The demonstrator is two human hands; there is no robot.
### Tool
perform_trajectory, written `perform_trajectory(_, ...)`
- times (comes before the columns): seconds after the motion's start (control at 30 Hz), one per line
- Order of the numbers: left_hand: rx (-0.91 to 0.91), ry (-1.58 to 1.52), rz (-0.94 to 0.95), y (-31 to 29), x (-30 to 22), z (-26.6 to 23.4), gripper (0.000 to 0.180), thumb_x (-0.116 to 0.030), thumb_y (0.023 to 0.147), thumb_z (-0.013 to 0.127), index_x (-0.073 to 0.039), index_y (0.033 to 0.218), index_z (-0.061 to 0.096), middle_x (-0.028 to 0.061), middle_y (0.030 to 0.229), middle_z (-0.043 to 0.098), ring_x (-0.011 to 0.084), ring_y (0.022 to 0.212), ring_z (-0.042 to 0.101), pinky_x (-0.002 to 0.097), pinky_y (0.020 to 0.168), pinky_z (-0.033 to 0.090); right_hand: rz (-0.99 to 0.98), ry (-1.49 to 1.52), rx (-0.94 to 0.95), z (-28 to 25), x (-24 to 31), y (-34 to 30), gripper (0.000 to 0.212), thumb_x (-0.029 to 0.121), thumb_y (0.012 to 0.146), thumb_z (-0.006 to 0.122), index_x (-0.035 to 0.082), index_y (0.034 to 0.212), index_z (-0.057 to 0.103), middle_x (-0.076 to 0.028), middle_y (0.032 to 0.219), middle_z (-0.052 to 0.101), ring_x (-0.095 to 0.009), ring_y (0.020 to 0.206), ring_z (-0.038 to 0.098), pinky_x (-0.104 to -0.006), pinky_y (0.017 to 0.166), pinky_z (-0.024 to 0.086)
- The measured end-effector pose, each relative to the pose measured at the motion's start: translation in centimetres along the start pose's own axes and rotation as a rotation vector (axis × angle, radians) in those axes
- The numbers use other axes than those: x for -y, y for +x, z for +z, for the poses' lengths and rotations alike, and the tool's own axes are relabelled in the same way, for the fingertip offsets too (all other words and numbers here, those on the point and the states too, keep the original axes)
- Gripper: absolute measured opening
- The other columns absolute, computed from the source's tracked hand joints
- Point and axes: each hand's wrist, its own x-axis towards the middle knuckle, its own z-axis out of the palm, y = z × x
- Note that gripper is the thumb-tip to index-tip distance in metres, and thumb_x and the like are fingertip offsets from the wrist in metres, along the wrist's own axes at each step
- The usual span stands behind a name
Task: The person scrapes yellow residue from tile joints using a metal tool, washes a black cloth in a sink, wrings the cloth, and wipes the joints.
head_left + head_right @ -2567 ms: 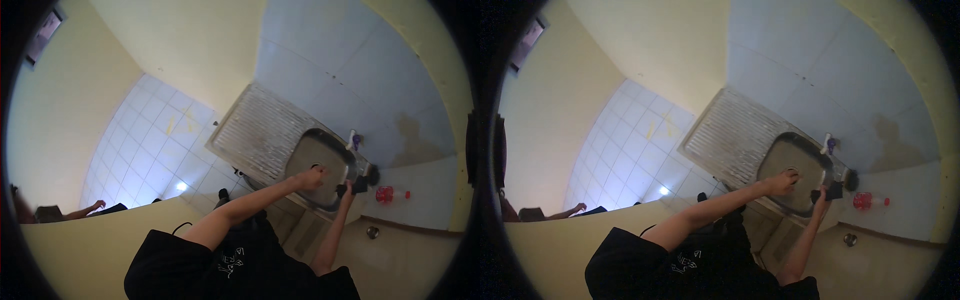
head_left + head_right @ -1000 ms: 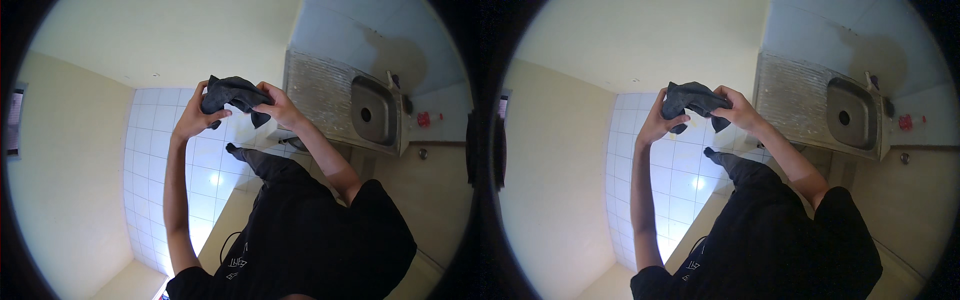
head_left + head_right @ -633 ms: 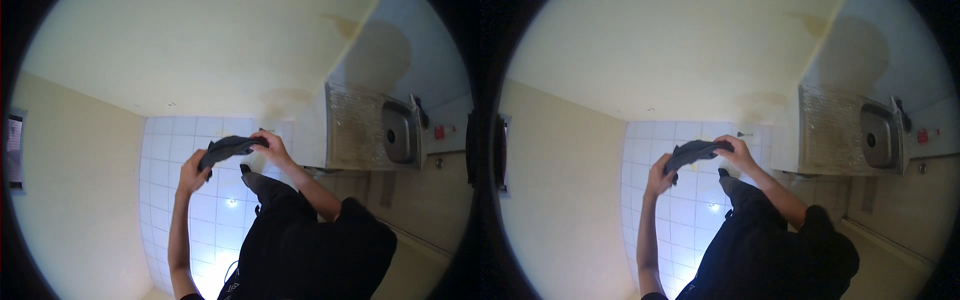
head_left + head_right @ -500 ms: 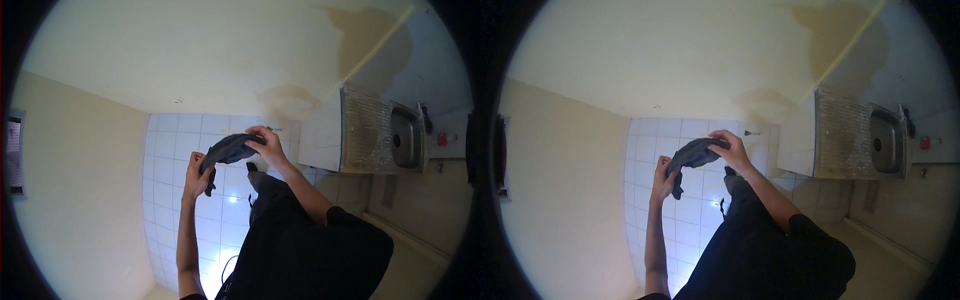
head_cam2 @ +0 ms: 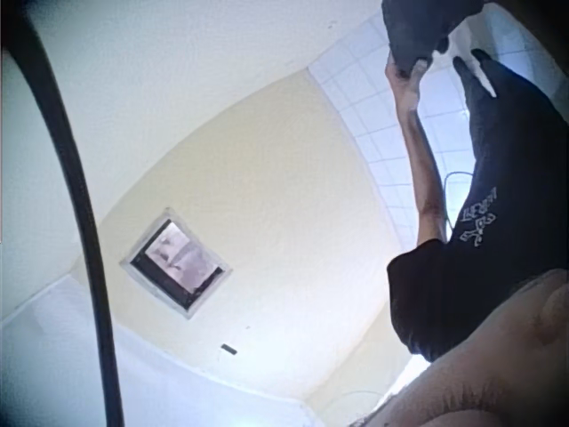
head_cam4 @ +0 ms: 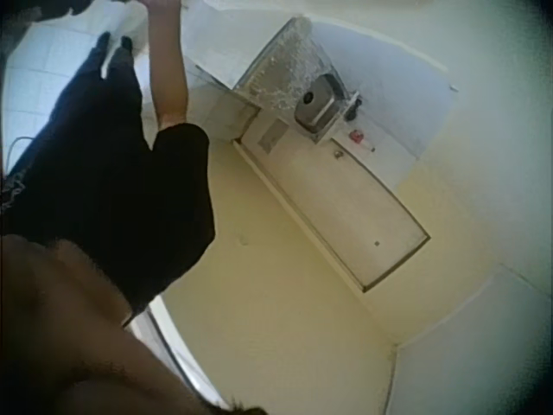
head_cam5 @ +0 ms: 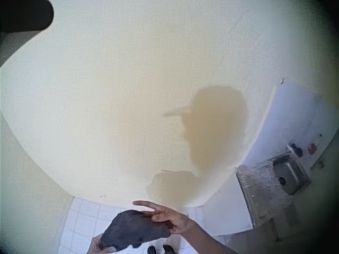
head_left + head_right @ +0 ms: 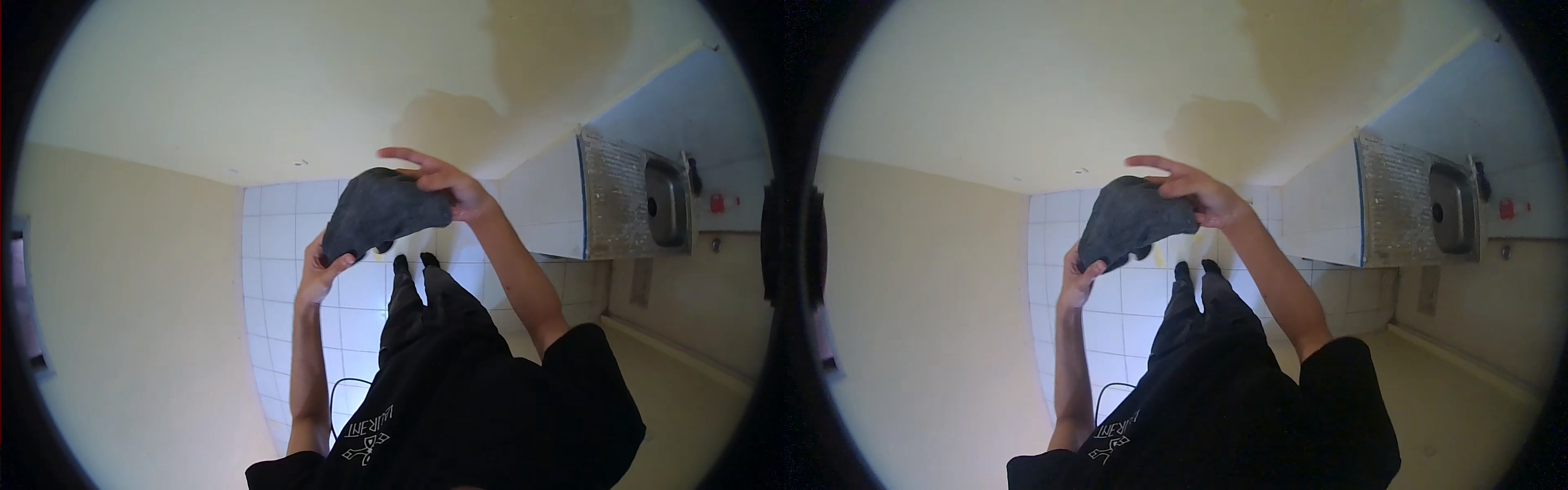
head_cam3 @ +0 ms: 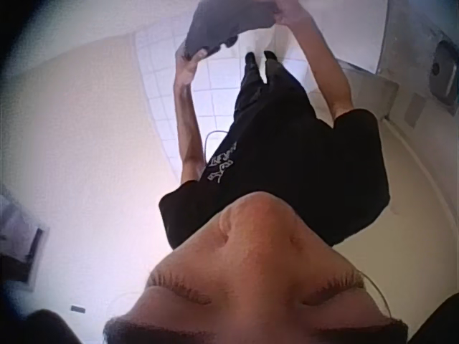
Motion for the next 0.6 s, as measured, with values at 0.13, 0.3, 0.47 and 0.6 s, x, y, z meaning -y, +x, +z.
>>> perform_trajectory(0.13, 0.115, -0.191, 0.007, 3.9, 0.4, 1.3, 0.053, -0.017, 0.084, 0.073, 0.003, 0.127, 0.052, 0.008, 0.118, 0.061, 0.0135, 0.107, 0.055, 0.0284, 0.095, 0.042, -0.189, 0.33, -0.314, -6.4, -6.5, -1.8, 0.085, 0.065, 0.09, 0.037, 0.0, 0.145, 0.03, -0.019, 0.138, 0.048, -0.029, 0.124, 0.05, -0.0433, 0.104, 0.038)
perform_trajectory(0.3, 0.023, 0.24, 0.016, 6.8, 3.5, 1.0, 0.039, -0.016, 0.091, 0.065, 0.005, 0.121, 0.052, 0.0108, 0.111, 0.063, 0.0154, 0.1, 0.058, 0.0285, 0.087, 0.047, -0.103, 0.596, -0.408, -6.1, -15.7, -4.2, 0.092, 0.075, 0.088, 0.027, 0.0, 0.143, 0.035, -0.012, 0.146, 0.041, -0.027, 0.133, 0.038, -0.0423, 0.107, 0.028)
perform_trajectory(0.47, -0.039, 0.345, 0.031, 6.8, 7.7, -2.8, 0.029, -0.012, 0.091, 0.063, 0.002, 0.115, 0.054, 0.0112, 0.102, 0.064, 0.016, 0.095, 0.06, 0.0294, 0.083, 0.048, 0.023, 0.219, -0.754, -9.3, -17.7, -9.9, 0.076, 0.064, 0.093, 0.034, 0.0, 0.13, 0.05, -0.013, 0.122, 0.06, -0.026, 0.112, 0.056, -0.0403, 0.097, 0.042)
perform_trajectory(0.6, -0.263, 0.355, 0.022, 6.3, 9.7, -6.1, 0.032, -0.013, 0.093, 0.061, 0.002, 0.12, 0.052, 0.0108, 0.108, 0.063, 0.0174, 0.1, 0.058, 0.0291, 0.087, 0.047, 0.294, -0.301, -1.149, -13.7, -21.2, -15.0, 0.054, 0.051, 0.095, 0.042, 0.003, 0.111, 0.061, -0.011, 0.092, 0.067, -0.02, 0.08, 0.065, -0.0344, 0.073, 0.052)
